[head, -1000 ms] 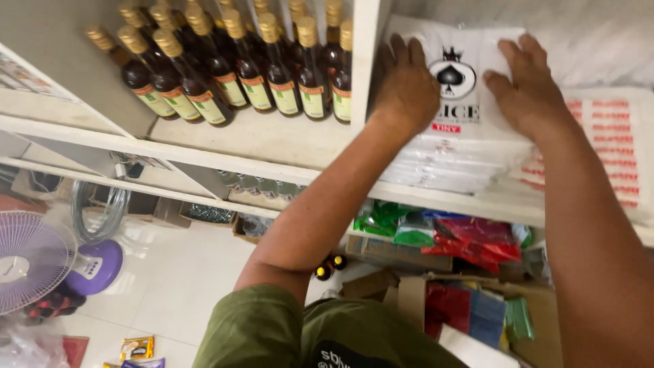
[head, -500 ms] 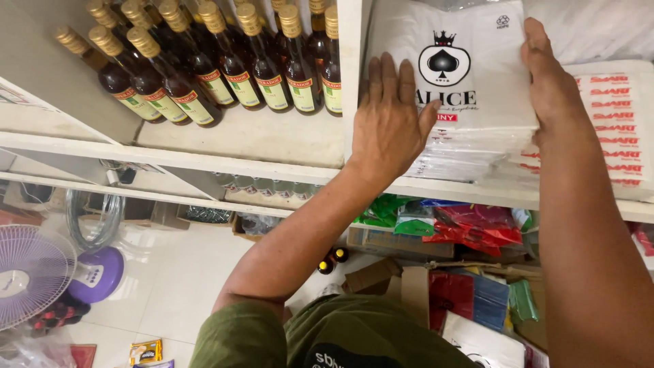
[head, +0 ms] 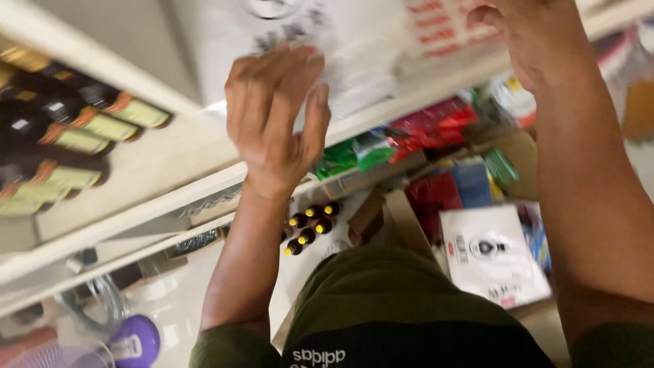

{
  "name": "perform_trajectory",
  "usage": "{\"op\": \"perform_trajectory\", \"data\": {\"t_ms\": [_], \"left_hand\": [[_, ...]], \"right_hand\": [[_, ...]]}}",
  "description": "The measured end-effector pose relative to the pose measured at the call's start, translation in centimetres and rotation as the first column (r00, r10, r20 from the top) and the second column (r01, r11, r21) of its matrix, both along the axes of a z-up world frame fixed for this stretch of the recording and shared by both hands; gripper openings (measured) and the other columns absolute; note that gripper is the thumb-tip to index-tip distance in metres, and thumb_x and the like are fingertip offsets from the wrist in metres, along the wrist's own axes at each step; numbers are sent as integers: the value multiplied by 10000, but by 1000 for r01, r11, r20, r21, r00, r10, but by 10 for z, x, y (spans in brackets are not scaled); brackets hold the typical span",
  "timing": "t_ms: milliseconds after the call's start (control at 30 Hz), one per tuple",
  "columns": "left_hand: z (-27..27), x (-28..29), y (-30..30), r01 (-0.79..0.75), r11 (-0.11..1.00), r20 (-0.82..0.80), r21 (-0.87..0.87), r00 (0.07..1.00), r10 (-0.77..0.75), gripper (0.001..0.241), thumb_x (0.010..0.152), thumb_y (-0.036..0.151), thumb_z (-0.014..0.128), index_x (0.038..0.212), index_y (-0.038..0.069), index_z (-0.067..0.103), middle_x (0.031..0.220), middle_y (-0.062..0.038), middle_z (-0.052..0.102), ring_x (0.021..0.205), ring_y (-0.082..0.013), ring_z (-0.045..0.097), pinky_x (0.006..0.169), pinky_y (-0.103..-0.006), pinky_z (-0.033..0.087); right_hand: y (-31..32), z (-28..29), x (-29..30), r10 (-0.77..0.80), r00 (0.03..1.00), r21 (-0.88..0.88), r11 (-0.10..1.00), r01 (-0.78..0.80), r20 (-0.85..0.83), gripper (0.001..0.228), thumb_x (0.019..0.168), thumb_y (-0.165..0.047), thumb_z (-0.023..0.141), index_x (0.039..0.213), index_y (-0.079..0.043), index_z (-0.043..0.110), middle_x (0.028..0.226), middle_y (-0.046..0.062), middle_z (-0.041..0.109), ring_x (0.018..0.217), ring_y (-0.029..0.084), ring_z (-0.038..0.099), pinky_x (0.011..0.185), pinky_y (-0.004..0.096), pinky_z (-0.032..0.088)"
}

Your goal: Stocking and organizing packs of plastic bags on a shelf and into a storage box in a grocery store backroom area.

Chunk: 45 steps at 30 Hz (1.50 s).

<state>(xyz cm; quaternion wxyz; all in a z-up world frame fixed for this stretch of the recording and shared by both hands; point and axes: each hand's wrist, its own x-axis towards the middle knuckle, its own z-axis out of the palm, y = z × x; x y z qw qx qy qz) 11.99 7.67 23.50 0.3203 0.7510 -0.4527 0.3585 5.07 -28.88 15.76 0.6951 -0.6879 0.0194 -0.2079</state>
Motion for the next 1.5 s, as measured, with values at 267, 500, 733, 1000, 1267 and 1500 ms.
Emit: {"op": "perform_trajectory", "data": {"t_ms": [267,500,733,1000,1267,1500], "left_hand": [[-116,-77,-111,643,759,-299,-105,708,-640,196,897,184,858,921,115,677,1062,-78,700,979,-257,688,846,-387,541],[-341,-152,-175,793,542,-891,278,423,-163,472,915,295,666,1360,140,640,1243,-216,669,1138,-408,629,951,-506,514],[-522,-203,-190,839,274,-883,469,454,122,495,897,286,665,1318,30,616,1227,-291,656,1135,-463,631,1009,-512,501],[-548,-220,-219,825,297,-869,481,403,288,668,818,181,651,1429,-8,458,1301,-300,605,1193,-470,585,1044,-493,454],[-550,-229,-222,778,357,-855,518,459,239,503,793,194,681,1253,5,607,1224,-268,663,1150,-436,620,1006,-485,482],[-542,-240,-202,843,430,-939,325,234,250,348,763,222,777,1051,42,706,1016,-188,754,959,-355,725,873,-438,562]], "right_hand": [[-7,-90,-218,-408,860,121,879,460,-306,69,1089,-51,621,1087,-93,675,1143,75,725,1039,182,714,873,301,581],[55,-287,-403,-527,475,261,430,864,-705,203,1031,-223,608,1185,-102,661,1144,75,732,992,221,713,792,343,574],[161,-418,-477,-391,250,199,168,966,-886,362,1006,-206,643,1315,-27,588,1156,142,712,994,295,704,814,395,605],[200,-396,-434,-587,-36,-153,150,977,-809,563,952,-154,715,1441,18,495,1253,165,629,991,217,662,730,331,598],[196,-411,-435,-574,-30,-85,70,994,-819,479,933,-134,732,1362,13,576,1102,126,668,870,176,647,657,298,550],[199,-454,-457,-552,133,154,9,988,-823,313,975,-123,761,1192,84,671,928,113,604,690,161,505,554,290,409]]}}
